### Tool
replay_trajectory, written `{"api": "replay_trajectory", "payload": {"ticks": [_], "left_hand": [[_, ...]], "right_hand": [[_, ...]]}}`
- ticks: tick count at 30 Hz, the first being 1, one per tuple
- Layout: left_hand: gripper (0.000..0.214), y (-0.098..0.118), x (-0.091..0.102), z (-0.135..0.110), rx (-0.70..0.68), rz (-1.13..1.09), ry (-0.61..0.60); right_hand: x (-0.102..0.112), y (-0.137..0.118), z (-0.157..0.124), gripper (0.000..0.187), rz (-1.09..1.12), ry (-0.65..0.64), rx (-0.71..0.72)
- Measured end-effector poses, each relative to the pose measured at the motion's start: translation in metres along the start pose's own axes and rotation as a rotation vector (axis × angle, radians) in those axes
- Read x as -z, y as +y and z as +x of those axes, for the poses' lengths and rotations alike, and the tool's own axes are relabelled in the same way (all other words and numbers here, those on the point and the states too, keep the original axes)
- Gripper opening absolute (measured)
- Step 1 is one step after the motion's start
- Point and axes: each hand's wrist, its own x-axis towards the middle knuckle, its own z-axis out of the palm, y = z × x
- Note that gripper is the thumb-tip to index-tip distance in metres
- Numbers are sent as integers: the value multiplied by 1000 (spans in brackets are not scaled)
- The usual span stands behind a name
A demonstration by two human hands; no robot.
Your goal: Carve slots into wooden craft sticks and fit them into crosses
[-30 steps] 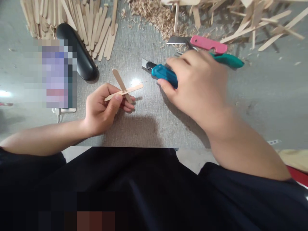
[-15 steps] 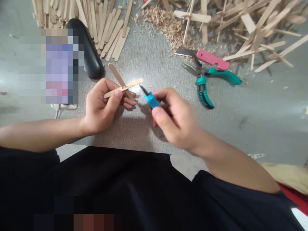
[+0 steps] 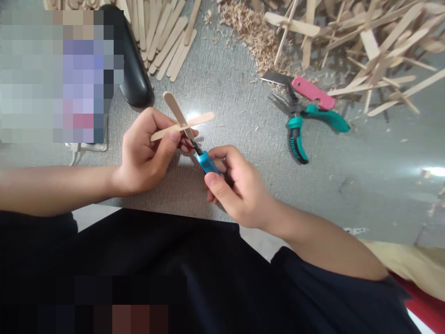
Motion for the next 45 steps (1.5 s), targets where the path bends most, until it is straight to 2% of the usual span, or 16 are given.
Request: {"api": "replay_trajectory", "payload": {"ticks": [9,15,23,34,37,41,45], "left_hand": [[31,-5,3,0,-87,84,5],[43,3,1,-2,14,101,-6],[27,12,4,-1,-73,123,-5],[44,16,-1,0,124,37,31],[43,14,-3,0,122,45,42],[31,9,-7,1,23,-29,161],[34,13,-6,2,104,8,117]], "right_hand": [[-7,-3,-4,45,86,-50,-86],[-12,-2,-8,51,95,-93,-87],[-14,3,-5,48,48,-71,-21],[-11,2,-3,54,96,-67,-97],[-11,2,-3,54,102,-56,-88],[-12,6,-2,55,92,-50,-120],[-11,9,-4,59,44,-24,-93]]}}
